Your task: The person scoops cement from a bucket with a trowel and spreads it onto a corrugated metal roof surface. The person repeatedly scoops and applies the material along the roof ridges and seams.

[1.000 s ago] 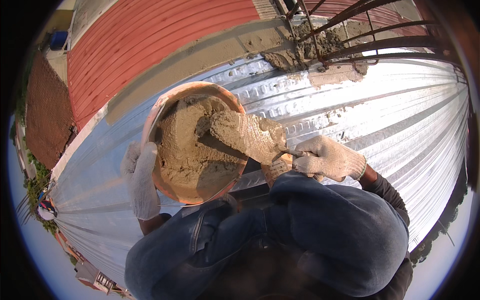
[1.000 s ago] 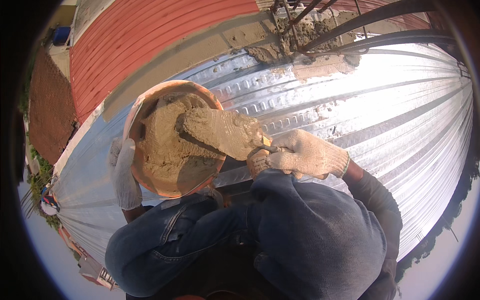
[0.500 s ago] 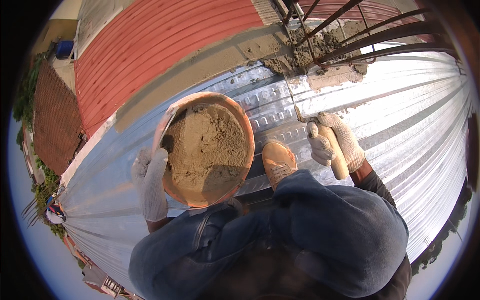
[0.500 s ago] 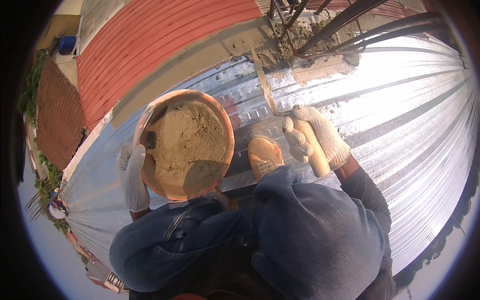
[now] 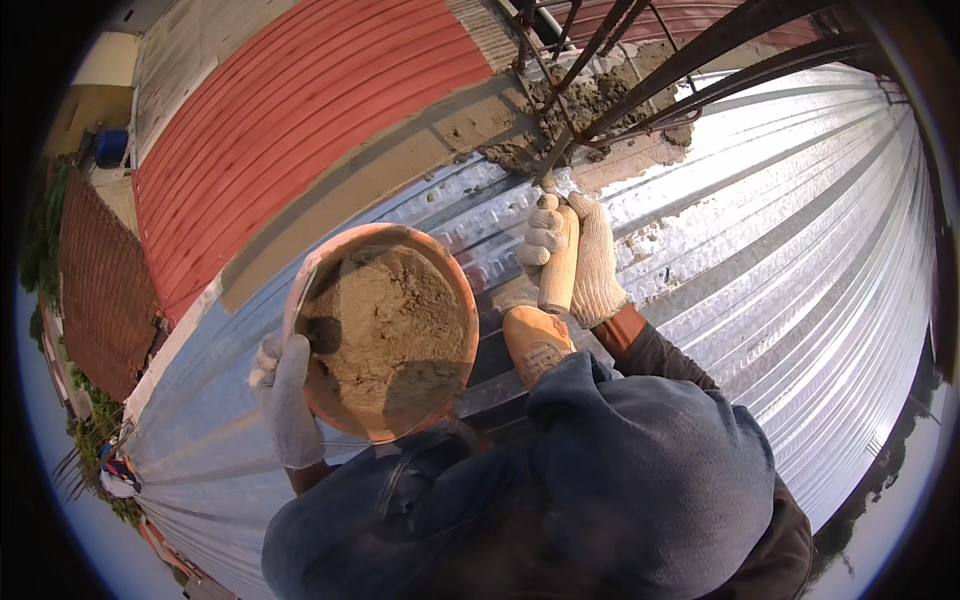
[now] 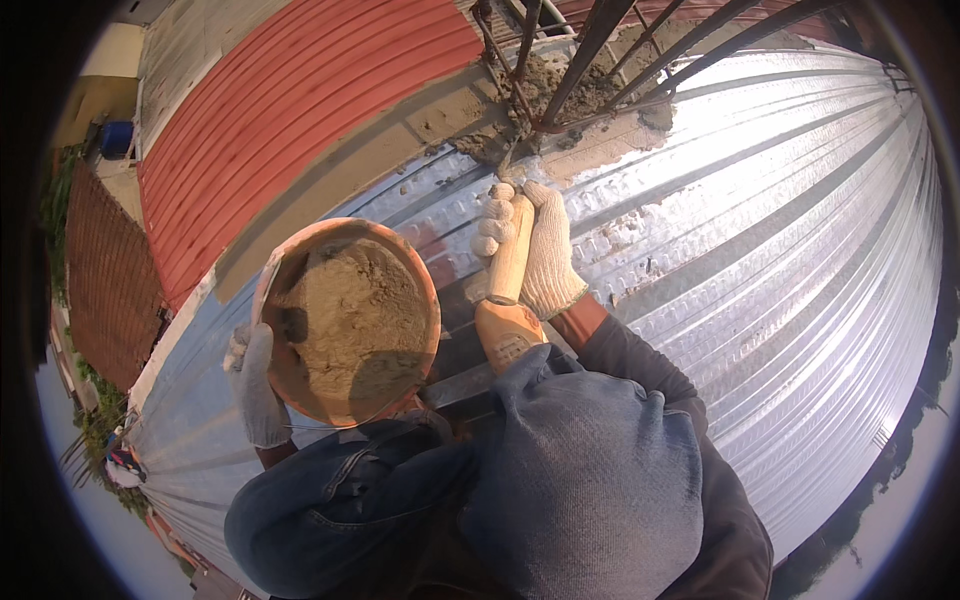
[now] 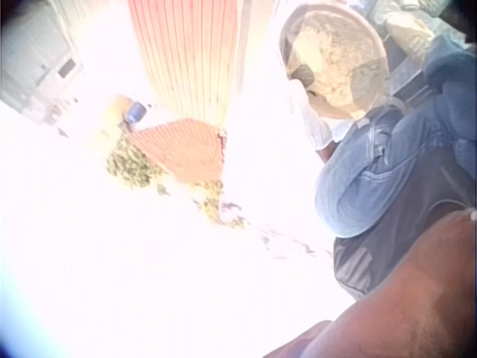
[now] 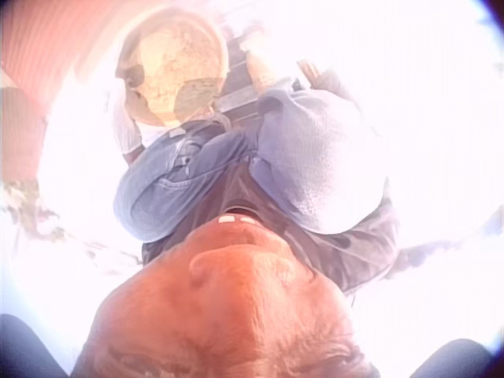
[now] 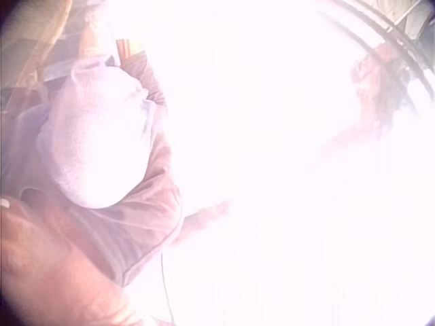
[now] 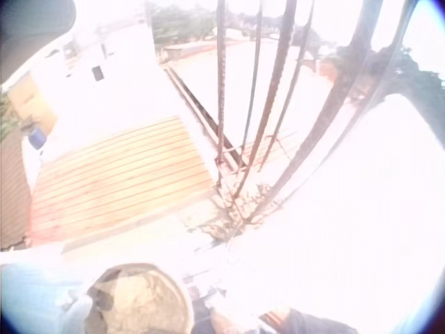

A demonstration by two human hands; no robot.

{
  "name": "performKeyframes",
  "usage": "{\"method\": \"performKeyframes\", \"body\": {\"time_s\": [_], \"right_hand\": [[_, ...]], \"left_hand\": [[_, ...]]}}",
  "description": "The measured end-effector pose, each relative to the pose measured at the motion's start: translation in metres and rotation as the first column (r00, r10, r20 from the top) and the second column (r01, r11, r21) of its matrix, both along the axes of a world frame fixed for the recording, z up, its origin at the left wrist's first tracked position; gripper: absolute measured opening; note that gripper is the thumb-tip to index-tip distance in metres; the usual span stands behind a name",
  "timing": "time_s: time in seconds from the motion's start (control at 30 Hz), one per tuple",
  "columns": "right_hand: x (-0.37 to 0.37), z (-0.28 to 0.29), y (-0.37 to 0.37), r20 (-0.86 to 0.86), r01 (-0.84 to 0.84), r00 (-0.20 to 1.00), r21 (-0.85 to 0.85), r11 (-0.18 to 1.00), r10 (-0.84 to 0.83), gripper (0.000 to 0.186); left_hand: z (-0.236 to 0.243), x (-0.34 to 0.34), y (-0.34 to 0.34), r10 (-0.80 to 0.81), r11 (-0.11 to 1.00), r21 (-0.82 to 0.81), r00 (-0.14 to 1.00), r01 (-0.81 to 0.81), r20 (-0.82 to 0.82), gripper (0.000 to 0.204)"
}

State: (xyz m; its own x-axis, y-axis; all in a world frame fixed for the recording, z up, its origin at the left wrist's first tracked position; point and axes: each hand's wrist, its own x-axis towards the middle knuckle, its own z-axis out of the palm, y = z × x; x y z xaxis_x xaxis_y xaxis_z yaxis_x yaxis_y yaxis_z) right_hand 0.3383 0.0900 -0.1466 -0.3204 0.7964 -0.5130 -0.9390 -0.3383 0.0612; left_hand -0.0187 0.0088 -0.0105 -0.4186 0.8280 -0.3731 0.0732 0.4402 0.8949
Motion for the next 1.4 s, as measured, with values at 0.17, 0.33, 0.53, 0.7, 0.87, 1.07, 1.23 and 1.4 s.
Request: {"method": "performKeyframes", "body": {"time_s": [0.17,0.33,0.53,0.7,0.87,1.07,1.23,1.4], "right_hand": [[0.002,-0.045,0.051,-0.022,0.044,0.999,0.063,0.997,-0.043,0.025],[0.010,-0.060,0.063,-0.069,0.160,0.985,0.011,0.987,-0.159,0.020],[-0.020,-0.043,0.034,0.152,0.225,0.964,-0.015,0.974,-0.220,0.025],[-0.025,-0.039,0.050,0.100,0.237,0.966,0.029,0.971,-0.239,0.019],[-0.023,-0.038,0.041,0.238,0.276,0.935,-0.029,0.961,-0.262,0.019],[-0.034,-0.029,0.037,0.169,0.267,0.953,-0.070,0.961,-0.253,0.022],[-0.029,-0.025,0.010,0.228,0.082,0.971,-0.051,0.995,-0.068,0.028],[-0.018,0.005,-0.029,0.515,-0.233,0.813,-0.139,0.962,0.271,0.034]], "left_hand": [[0.010,0.015,0.002,0.061,0.998,0.006,0.997,-0.061,-0.049,0.025],[0.003,0.010,0.000,0.063,0.998,0.001,0.994,-0.063,-0.095,0.032],[0.013,0.018,0.006,0.030,0.999,0.021,1.000,-0.030,0.002,0.031],[0.006,0.005,0.003,0.033,0.999,-0.011,0.999,-0.034,-0.037,0.028],[0.008,0.012,0.004,0.036,0.999,0.022,0.999,-0.036,-0.007,0.029],[-0.001,0.004,-0.002,0.098,0.995,0.005,0.992,-0.098,-0.078,0.040],[-0.007,0.008,-0.002,0.142,0.990,0.036,0.979,-0.138,-0.146,0.033],[0.005,0.005,0.001,0.012,1.000,0.016,0.999,-0.011,-0.034,0.019]]}}
